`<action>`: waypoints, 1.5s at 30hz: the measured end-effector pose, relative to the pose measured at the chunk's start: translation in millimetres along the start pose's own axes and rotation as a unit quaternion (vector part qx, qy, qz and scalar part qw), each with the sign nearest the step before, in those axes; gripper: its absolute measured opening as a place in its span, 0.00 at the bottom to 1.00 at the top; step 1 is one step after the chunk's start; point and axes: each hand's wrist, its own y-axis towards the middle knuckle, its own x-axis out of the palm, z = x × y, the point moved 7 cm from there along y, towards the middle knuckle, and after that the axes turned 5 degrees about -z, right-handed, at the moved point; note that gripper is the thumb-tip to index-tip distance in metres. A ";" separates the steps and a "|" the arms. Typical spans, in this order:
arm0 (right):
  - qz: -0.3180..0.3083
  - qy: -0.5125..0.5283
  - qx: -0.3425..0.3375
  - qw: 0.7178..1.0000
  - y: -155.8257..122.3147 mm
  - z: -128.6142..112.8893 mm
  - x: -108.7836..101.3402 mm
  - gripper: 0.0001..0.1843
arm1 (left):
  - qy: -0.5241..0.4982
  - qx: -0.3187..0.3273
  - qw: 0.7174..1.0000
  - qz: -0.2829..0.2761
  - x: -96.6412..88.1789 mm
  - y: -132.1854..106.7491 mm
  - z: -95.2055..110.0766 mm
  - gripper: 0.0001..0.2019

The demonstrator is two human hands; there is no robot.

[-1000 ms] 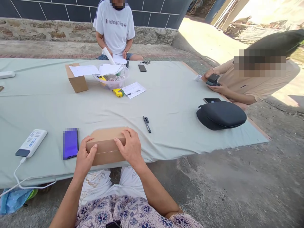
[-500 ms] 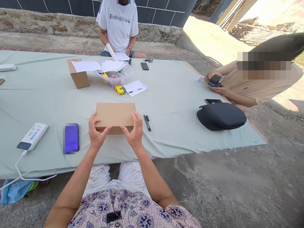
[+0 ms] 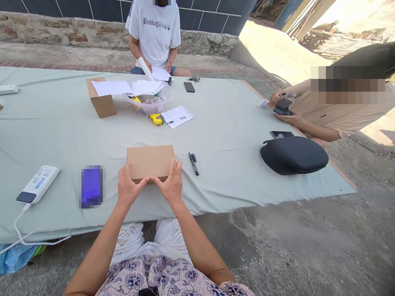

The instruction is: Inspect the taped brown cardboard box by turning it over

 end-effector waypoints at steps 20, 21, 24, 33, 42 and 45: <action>-0.032 0.146 -0.002 0.989 -4.8 58.3 -8.7 0.35 | -0.063 -0.140 0.987 -0.045 2.6 -1.7 -11.2 0.59; -0.031 0.159 0.002 0.987 -5.2 59.7 -8.2 0.35 | -0.070 -0.144 0.986 -0.040 2.7 -2.3 -14.3 0.57; -0.028 0.193 0.012 0.981 -6.0 58.6 -6.6 0.33 | -0.090 -0.135 0.986 -0.029 4.0 -3.6 -22.0 0.49; -0.021 0.226 0.021 0.974 -12.9 42.0 -23.2 0.28 | -0.136 -0.060 0.988 -0.040 6.4 -0.5 -28.8 0.42; -0.020 0.167 0.023 0.986 -64.4 22.0 -40.8 0.22 | -0.164 -0.150 0.975 -0.001 1.2 -1.4 -43.2 0.46; -0.050 0.141 -0.001 0.989 -83.5 2.9 -25.2 0.23 | -0.123 -0.158 0.979 0.040 -2.0 4.1 -31.1 0.40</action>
